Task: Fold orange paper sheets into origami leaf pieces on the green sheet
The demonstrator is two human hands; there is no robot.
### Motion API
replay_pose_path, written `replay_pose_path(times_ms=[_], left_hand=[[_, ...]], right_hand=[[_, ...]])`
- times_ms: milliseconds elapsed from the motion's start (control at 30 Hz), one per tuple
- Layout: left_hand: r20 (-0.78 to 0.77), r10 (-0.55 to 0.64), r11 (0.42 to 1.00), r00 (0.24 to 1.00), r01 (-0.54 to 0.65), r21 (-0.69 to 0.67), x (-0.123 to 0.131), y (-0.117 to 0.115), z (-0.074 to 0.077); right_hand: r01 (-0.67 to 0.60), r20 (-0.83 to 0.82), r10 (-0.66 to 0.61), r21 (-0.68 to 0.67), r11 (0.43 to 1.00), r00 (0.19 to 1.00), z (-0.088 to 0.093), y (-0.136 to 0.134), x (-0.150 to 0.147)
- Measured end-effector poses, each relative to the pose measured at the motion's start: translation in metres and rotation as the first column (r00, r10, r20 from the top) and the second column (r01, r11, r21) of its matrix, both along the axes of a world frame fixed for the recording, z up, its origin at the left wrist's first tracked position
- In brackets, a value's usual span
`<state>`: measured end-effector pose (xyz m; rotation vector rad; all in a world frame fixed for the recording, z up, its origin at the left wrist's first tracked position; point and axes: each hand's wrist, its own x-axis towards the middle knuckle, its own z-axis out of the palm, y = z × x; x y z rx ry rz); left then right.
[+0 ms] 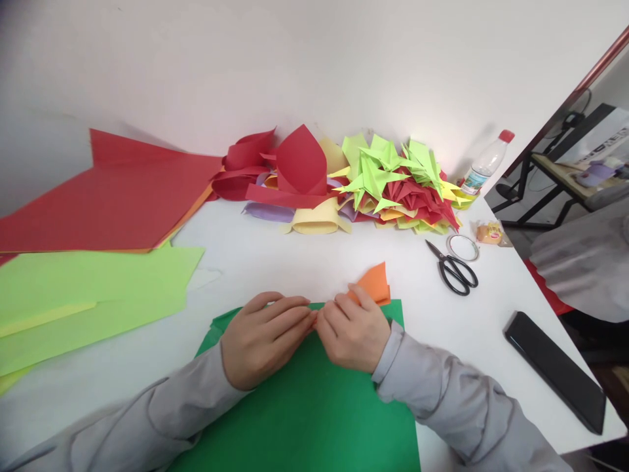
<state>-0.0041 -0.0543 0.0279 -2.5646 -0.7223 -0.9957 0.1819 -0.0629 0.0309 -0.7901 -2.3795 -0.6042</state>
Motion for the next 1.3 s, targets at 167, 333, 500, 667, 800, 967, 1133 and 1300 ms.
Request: replay_pose_path(times_ms=[167,333,500,667,800,967,1133,1300], left_hand=[[-0.010,-0.001,1.000,1.000,0.001,-0.009,-0.003,0.002,-0.004],[0.005,0.018,0.999,1.000,-0.018,0.033,-0.008,0.008,-0.004],[0.023,0.022,0.999,0.999,-0.023,0.025,-0.007,0.010,-0.005],[0.029,-0.022,0.999,0.999,0.024,-0.046,-0.004,0.006,-0.009],[0.031,-0.021,0.996,0.999,0.023,-0.083,-0.004,0.005,-0.014],[0.019,-0.022,0.996,1.000,0.024,-0.089,-0.005,0.002,-0.018],[0.000,-0.012,0.998,1.000,0.012,-0.066,-0.004,0.000,-0.017],[-0.026,-0.010,0.998,1.000,0.009,-0.056,-0.003,0.001,-0.015]], right_hand=[[0.049,-0.046,-0.051,-0.040,0.998,0.998,-0.002,0.005,0.005],[0.056,-0.034,-0.058,-0.062,0.997,0.998,-0.006,0.007,0.010],[0.064,-0.028,-0.066,-0.064,0.996,0.997,-0.008,0.007,0.012],[0.031,-0.037,-0.034,-0.070,0.997,0.999,-0.007,0.005,0.008],[0.016,-0.033,-0.018,-0.078,0.997,0.999,-0.005,0.003,0.006],[-0.013,-0.019,0.012,-0.078,0.997,1.000,-0.004,0.004,0.006],[-0.037,-0.015,0.036,-0.078,0.996,0.999,-0.005,0.002,0.006],[-0.039,-0.005,0.039,-0.052,0.998,0.999,-0.004,0.001,0.007]])
